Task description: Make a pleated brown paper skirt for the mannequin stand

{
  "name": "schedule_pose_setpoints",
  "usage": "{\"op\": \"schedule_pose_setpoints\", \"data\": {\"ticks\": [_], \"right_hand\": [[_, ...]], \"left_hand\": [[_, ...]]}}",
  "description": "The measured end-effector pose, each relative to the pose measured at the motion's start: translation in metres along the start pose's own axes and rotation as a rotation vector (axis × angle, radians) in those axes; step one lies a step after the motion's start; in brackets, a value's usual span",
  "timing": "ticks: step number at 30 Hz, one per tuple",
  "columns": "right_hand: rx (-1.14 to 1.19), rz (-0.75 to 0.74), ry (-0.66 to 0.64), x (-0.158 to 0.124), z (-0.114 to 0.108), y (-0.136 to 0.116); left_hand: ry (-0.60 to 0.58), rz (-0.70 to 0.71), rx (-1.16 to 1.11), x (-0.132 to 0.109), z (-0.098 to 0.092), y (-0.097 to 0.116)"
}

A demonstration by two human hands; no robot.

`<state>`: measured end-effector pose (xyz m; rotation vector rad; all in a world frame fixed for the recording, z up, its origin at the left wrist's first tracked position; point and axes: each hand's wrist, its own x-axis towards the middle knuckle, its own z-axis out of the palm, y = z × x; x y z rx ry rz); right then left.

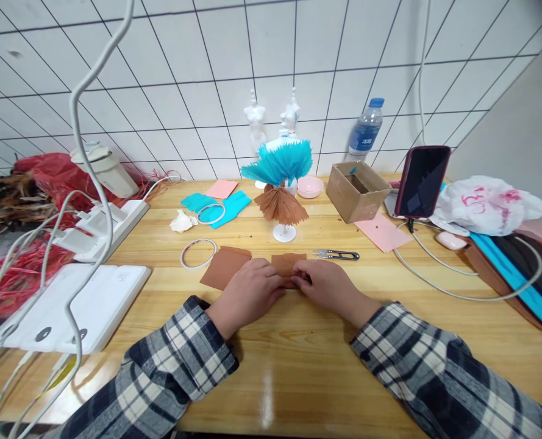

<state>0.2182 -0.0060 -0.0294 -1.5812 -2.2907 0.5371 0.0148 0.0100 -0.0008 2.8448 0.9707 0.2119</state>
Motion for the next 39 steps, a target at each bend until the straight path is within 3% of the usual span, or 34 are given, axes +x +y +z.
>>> {"op": "schedule_pose_setpoints", "data": {"ticks": [5, 8, 13, 17, 26, 32, 36, 39], "right_hand": [[0.023, 0.009, 0.089, -0.001, -0.001, 0.002], [0.063, -0.067, 0.178, -0.003, -0.006, 0.002], [0.010, -0.249, 0.083, -0.005, -0.012, -0.002], [-0.025, -0.205, 0.049, -0.004, -0.010, -0.001], [0.179, -0.019, -0.041, -0.003, -0.009, 0.001], [0.086, 0.013, 0.004, -0.005, -0.008, -0.003], [0.060, 0.016, 0.007, -0.004, -0.008, -0.004], [0.084, 0.006, -0.003, -0.003, -0.006, -0.002]], "left_hand": [[-0.018, 0.002, 0.064, 0.000, 0.002, 0.001], [-0.020, -0.014, 0.057, 0.001, 0.001, 0.001], [-0.012, -0.026, 0.006, 0.000, 0.000, -0.001], [0.001, -0.091, -0.045, -0.001, 0.002, -0.003], [0.112, -0.181, -0.354, 0.000, 0.017, -0.011], [0.142, -0.198, -0.285, 0.004, 0.019, -0.006], [0.173, -0.104, -0.153, 0.004, 0.011, -0.006], [0.106, 0.011, -0.103, 0.004, 0.006, -0.008]]}}
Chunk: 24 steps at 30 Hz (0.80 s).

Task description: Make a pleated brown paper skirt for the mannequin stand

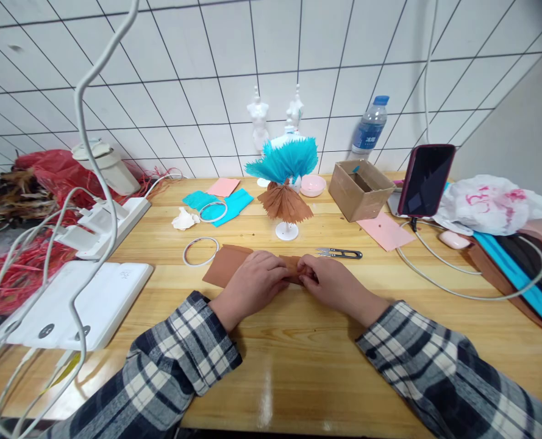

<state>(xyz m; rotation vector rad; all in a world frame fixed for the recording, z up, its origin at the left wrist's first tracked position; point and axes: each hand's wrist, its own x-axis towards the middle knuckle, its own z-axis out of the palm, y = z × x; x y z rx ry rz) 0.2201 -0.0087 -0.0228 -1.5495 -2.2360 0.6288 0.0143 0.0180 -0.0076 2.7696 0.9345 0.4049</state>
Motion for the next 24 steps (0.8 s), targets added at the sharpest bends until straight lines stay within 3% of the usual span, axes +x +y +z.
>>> {"op": "schedule_pose_setpoints", "data": {"ticks": [7, 12, 16, 24], "right_hand": [[-0.112, -0.076, 0.132, -0.0017, -0.0008, 0.0016], [-0.182, -0.236, 0.021, -0.0052, -0.0063, -0.0046], [-0.206, -0.181, 0.015, -0.0047, -0.0044, -0.0049], [0.028, -0.024, 0.006, -0.0027, -0.0010, -0.0017]], "left_hand": [[-0.067, -0.035, 0.094, -0.0001, 0.0006, 0.0023], [-0.047, -0.084, 0.060, -0.0003, -0.0007, 0.0031], [-0.032, -0.114, 0.052, -0.0016, -0.0014, 0.0026], [0.032, -0.184, -0.093, -0.0053, 0.0084, -0.0038]]}}
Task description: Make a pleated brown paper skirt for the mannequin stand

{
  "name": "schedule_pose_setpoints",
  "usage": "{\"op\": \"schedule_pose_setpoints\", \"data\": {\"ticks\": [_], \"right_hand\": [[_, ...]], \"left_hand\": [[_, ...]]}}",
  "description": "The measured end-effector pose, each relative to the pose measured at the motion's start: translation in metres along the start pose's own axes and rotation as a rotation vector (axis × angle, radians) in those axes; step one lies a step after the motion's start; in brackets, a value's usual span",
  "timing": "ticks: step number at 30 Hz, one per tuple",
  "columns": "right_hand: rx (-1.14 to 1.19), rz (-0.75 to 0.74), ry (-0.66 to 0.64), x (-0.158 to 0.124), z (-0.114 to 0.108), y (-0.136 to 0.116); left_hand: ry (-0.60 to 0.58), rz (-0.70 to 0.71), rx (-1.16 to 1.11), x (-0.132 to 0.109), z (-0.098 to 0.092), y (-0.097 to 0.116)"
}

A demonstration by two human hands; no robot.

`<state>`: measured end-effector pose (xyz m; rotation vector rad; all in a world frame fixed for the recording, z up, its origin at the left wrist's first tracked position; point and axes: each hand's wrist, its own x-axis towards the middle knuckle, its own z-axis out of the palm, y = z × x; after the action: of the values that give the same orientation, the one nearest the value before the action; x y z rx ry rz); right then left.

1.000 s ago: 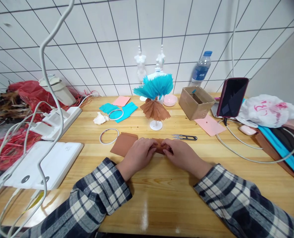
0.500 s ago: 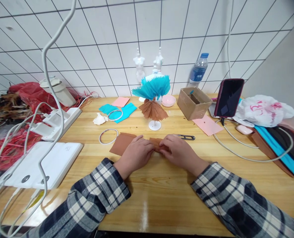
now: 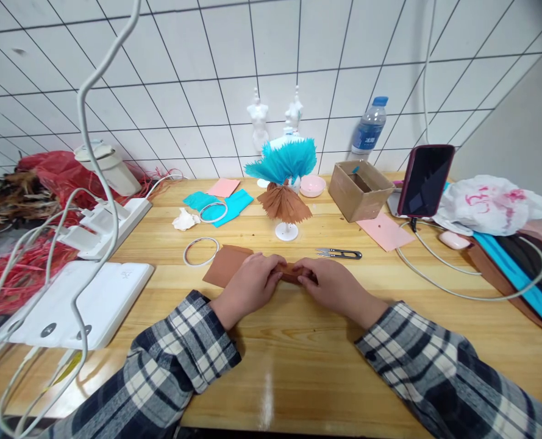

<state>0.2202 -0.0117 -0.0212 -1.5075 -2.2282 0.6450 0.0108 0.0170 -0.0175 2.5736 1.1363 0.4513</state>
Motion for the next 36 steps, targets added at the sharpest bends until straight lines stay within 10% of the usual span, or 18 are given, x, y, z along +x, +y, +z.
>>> {"op": "schedule_pose_setpoints", "data": {"ticks": [14, 23, 36], "right_hand": [[-0.075, 0.041, 0.003, 0.002, 0.001, -0.001], [-0.277, -0.178, 0.023, -0.003, -0.002, -0.008], [-0.027, 0.071, -0.005, 0.001, 0.003, 0.002]], "left_hand": [[-0.065, 0.124, 0.141, 0.005, -0.004, 0.009], [-0.125, 0.129, 0.231, 0.004, -0.008, 0.008], [-0.097, 0.032, 0.132, 0.004, -0.003, 0.004]]}}
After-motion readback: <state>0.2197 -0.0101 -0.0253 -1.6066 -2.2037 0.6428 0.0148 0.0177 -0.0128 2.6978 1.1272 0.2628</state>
